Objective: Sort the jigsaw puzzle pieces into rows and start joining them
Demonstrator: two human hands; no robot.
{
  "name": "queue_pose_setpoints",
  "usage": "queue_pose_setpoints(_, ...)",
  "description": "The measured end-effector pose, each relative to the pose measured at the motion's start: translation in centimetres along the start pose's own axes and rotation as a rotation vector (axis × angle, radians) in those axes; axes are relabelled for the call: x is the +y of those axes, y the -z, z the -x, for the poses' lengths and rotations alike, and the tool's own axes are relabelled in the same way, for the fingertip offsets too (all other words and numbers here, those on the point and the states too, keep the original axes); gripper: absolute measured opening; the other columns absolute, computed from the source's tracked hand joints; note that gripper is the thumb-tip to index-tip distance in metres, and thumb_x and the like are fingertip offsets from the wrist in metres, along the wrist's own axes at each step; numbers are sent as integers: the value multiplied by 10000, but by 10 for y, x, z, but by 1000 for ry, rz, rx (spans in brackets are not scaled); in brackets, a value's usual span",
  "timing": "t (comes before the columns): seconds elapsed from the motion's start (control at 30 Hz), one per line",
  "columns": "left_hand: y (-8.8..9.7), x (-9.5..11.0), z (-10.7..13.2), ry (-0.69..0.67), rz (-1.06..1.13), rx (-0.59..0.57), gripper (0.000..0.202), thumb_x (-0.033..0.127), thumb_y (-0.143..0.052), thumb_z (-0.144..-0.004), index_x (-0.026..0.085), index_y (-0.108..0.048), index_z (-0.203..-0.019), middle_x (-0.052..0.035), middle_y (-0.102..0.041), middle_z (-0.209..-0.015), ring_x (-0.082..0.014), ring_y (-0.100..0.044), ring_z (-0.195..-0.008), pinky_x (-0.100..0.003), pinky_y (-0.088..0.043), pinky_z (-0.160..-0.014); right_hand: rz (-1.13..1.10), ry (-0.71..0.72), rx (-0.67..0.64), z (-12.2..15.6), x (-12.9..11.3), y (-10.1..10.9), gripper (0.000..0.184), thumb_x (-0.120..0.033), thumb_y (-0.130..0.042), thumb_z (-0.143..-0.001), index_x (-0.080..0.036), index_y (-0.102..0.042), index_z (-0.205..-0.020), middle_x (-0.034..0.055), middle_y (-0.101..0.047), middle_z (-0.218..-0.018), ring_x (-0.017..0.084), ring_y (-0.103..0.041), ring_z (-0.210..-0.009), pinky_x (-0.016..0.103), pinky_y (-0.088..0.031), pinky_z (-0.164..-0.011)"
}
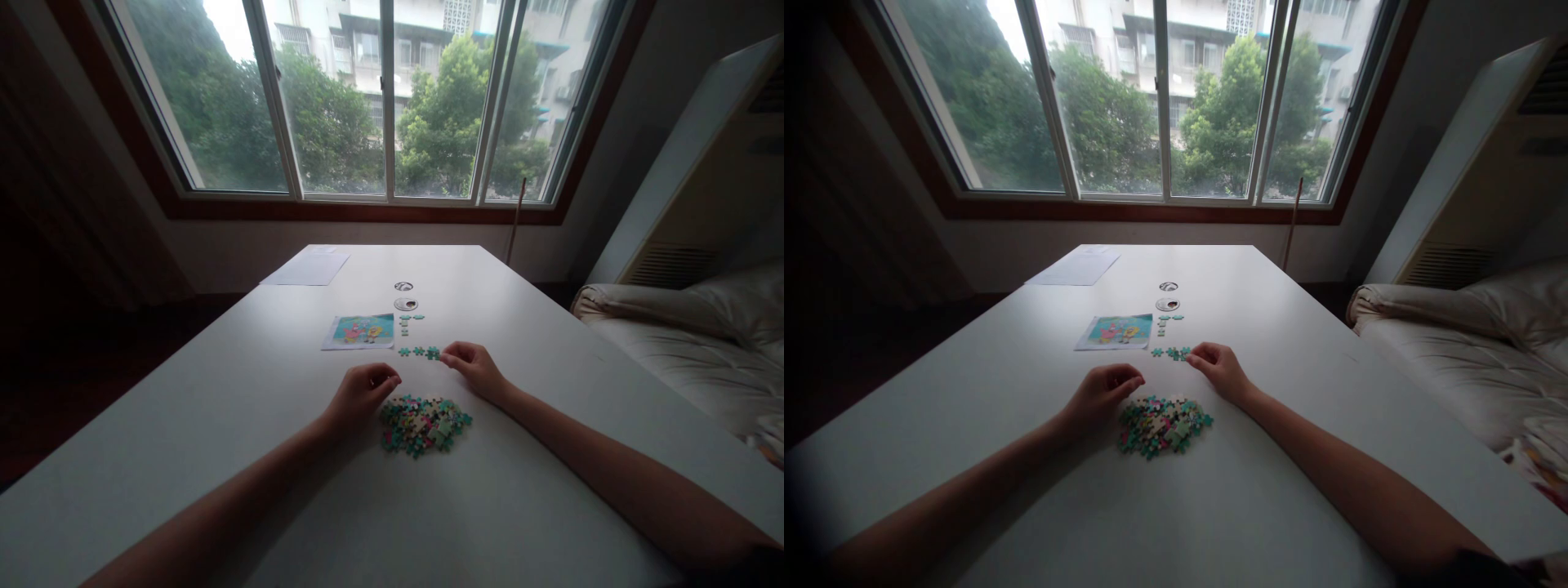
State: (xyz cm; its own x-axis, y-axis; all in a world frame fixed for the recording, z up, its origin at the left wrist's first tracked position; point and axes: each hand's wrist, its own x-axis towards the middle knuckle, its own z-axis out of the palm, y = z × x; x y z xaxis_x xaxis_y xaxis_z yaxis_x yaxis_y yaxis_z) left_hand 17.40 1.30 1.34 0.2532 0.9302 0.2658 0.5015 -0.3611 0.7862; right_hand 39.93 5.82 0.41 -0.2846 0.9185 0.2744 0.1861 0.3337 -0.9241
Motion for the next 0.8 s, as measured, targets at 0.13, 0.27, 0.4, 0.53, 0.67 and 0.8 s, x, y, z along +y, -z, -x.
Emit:
queue_pose_setpoints(0.13, -1, 1, 1, 1, -7, -2, 210, 278, -505, -760, 116, -632, -720, -3, -577, -597, -103, -466, -555, -208, -360, -517, 0, -9, -17, 1, 2, -3, 295, -416, -586, -691, -122, -578, -704, -13, -520, -594, 89, -434, -555, 220, -344, -523)
queue_pose_setpoints(0.27, -1, 2, 1, -12, -19, 4, 218, 285, -501, -760, 118, -634, -720, 3, -568, -583, -98, -454, -539, -201, -346, -500, 76, -5, -33, 0, 1, -2, 311, -426, -564, -705, -117, -596, -710, -2, -544, -602, 92, -440, -551, 218, -346, -514)
queue_pose_setpoints(0.4, 2, -1, -3, -59, -102, -10, 199, 266, -497, -765, 125, -632, -730, 6, -566, -579, -93, -444, -525, -197, -339, -497, 307, -9, -110, 0, -7, -4, 263, -370, -557, -718, -120, -643, -721, 10, -580, -607, 92, -440, -537, 214, -331, -504)
queue_pose_setpoints(0.53, 7, -8, -8, -159, -263, -21, 150, 206, -500, -756, 142, -632, -728, 8, -567, -594, -90, -442, -524, -199, -346, -524, 539, 26, -135, 2, -16, -10, 195, -304, -556, -721, -143, -664, -696, 2, -574, -565, 89, -442, -515, 212, -323, -508)
queue_pose_setpoints(0.67, 11, -11, -8, -213, -392, -40, 153, 177, -484, -755, 157, -635, -743, -11, -561, -651, -109, -467, -578, -207, -363, -550, 634, 104, -124, 3, -17, -11, 164, -264, -550, -728, -147, -649, -670, 7, -579, -589, 92, -456, -527, 212, -335, -523)
queue_pose_setpoints(0.8, 11, -8, -6, -233, -481, -80, 178, 180, -468, -777, 184, -636, -836, -30, -567, -739, -134, -501, -663, -235, -402, -623, 599, 179, -116, 5, -14, -9, 124, -213, -528, -744, -157, -637, -764, 2, -583, -642, 86, -456, -535, 206, -356, -537)
